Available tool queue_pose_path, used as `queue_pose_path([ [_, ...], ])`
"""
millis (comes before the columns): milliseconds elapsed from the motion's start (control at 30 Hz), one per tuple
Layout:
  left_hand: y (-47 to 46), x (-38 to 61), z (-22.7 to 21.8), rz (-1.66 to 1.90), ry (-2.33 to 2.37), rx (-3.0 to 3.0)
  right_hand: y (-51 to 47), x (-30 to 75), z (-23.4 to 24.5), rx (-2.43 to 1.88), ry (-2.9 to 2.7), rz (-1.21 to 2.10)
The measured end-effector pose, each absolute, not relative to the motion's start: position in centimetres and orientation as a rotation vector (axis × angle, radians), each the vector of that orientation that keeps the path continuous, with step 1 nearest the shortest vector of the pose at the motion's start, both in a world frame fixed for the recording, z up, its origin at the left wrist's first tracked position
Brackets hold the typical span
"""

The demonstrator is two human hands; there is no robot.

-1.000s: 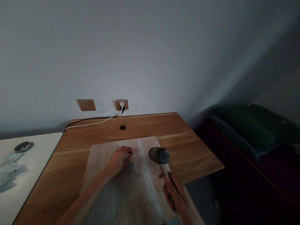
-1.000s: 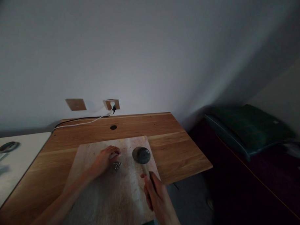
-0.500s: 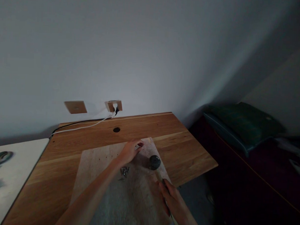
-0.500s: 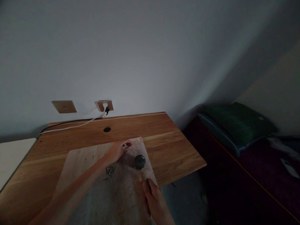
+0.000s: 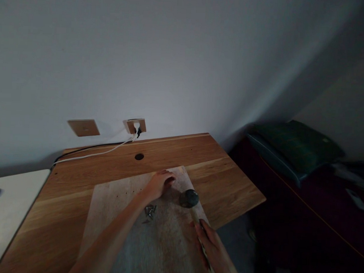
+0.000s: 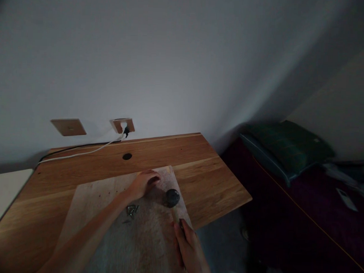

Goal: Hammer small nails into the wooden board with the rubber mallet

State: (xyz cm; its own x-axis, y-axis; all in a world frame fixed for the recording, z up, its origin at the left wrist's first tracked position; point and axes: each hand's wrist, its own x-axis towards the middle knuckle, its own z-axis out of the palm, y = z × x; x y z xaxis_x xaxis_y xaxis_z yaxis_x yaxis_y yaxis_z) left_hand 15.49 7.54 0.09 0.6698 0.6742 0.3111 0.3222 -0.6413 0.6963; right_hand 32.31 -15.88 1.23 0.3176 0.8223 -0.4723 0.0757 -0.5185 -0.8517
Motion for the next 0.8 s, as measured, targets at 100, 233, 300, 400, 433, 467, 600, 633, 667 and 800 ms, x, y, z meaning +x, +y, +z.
queue_pose_path([
  [100, 7.5, 15.4, 0.2, 0.749, 0.760, 2.266, -15.9, 32.4, 1.2, -1.866, -0.795, 1.223],
  [233, 7.5, 15.4, 0.4, 0.756, 0.749, 2.264, -15.9, 32.7, 1.6, -1.849, -0.798, 1.258],
  [300, 7.6, 15.4, 0.2, 0.757, 0.752, 2.267, -15.6, 33.0, 2.0, -1.804, -0.847, 1.350],
  [400, 7.6, 15.3, -0.3, 0.791, 0.742, 2.240, -15.0, 33.4, 2.7, -1.773, -0.936, 1.468],
  [433, 7.6, 15.3, -0.3, 0.805, 0.738, 2.233, -14.8, 33.6, 2.8, -1.789, -0.950, 1.475],
  [467, 7.6, 15.2, -0.3, 0.812, 0.736, 2.233, -14.6, 33.7, 2.9, -1.813, -0.952, 1.462],
  [600, 7.5, 15.2, 0.2, 0.811, 0.779, 2.288, -14.0, 33.9, 2.9, -1.844, -0.967, 1.383],
  [633, 7.5, 15.1, 0.3, 0.813, 0.784, 2.295, -14.0, 33.8, 3.0, -1.831, -0.987, 1.382],
  [667, 7.5, 15.1, 0.4, 0.817, 0.787, 2.296, -14.0, 33.8, 3.0, -1.816, -1.014, 1.391],
  [800, 7.4, 15.0, 0.6, 0.823, 0.760, 2.267, -13.7, 33.6, 3.5, -1.778, -1.114, 1.378],
])
